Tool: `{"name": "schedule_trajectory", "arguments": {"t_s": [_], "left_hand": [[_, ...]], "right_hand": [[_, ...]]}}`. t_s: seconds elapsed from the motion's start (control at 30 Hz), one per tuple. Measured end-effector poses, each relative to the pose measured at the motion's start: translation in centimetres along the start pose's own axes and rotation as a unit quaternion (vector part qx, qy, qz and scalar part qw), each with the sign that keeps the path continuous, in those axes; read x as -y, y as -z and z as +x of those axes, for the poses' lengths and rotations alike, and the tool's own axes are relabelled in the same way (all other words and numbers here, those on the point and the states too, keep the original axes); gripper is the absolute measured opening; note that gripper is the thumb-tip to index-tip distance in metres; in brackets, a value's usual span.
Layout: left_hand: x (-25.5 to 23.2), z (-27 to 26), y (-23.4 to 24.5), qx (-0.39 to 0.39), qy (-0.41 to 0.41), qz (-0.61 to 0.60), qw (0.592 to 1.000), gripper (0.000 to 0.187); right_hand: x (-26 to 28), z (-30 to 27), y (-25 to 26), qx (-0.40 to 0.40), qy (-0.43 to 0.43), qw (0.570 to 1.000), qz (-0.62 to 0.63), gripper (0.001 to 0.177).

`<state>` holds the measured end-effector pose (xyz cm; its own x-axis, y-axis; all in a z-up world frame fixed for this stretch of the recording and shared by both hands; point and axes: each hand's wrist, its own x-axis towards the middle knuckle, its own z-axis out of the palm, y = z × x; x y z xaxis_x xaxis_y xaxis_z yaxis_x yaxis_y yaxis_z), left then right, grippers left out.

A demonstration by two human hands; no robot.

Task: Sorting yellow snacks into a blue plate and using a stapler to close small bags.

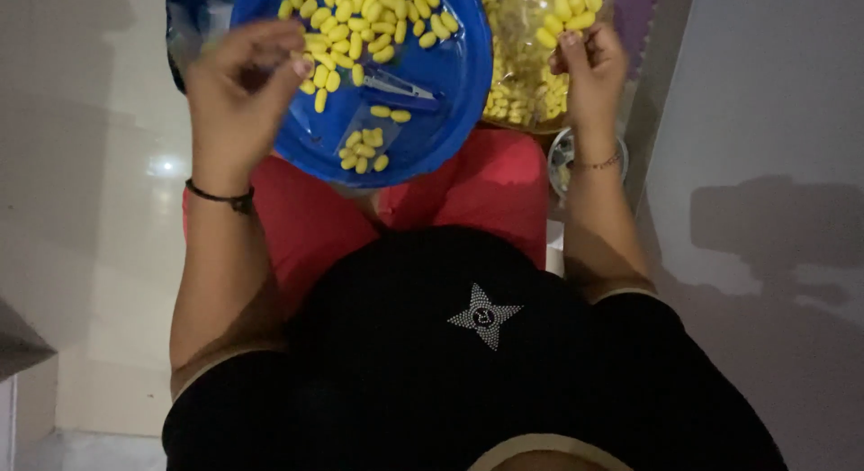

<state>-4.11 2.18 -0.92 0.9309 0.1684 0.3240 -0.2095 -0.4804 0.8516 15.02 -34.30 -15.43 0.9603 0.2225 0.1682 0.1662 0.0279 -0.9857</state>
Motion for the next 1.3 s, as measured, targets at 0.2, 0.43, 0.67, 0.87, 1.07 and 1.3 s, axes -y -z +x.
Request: {"name": "schedule_trajectory", "arguments": {"t_s": [0.2,0.43,0.67,0.87,1.07,1.3], "left_hand": [[1.4,-4.1,-2.1,0.037,0.036,0.243,0.969,0.023],[2.3,-5.3,-5.9,0.106,0.113,0.395,0.906,0.049],[3.0,-5.1,-6.5,0.128,0.131,0.369,0.911,0.062],[1.9,-4.0,-5.6,0.121,0.196,0.253,0.940,0.062],[3.0,-4.1,-4.3,0.038,0.133,0.175,0.975,0.062],[1.0,-2.6,-2.8,0.042,0.050,0.181,0.981,0.071]], "right_hand": [[-13.3,0.0,4.2,0.004,0.038,0.981,-0.189,0.049],[-4.2,-4.4,-1.2,0.051,0.025,0.965,-0.257,0.059],[1.9,-4.8,-4.6,0.093,0.203,0.928,-0.298,0.037],[5.2,-4.2,-8.0,0.184,0.310,0.873,-0.330,0.027],[7.5,-3.9,-11.0,0.301,0.312,0.817,-0.381,0.030],[9.0,-4.0,-13.1,0.320,0.278,0.826,-0.372,0.041]]}}
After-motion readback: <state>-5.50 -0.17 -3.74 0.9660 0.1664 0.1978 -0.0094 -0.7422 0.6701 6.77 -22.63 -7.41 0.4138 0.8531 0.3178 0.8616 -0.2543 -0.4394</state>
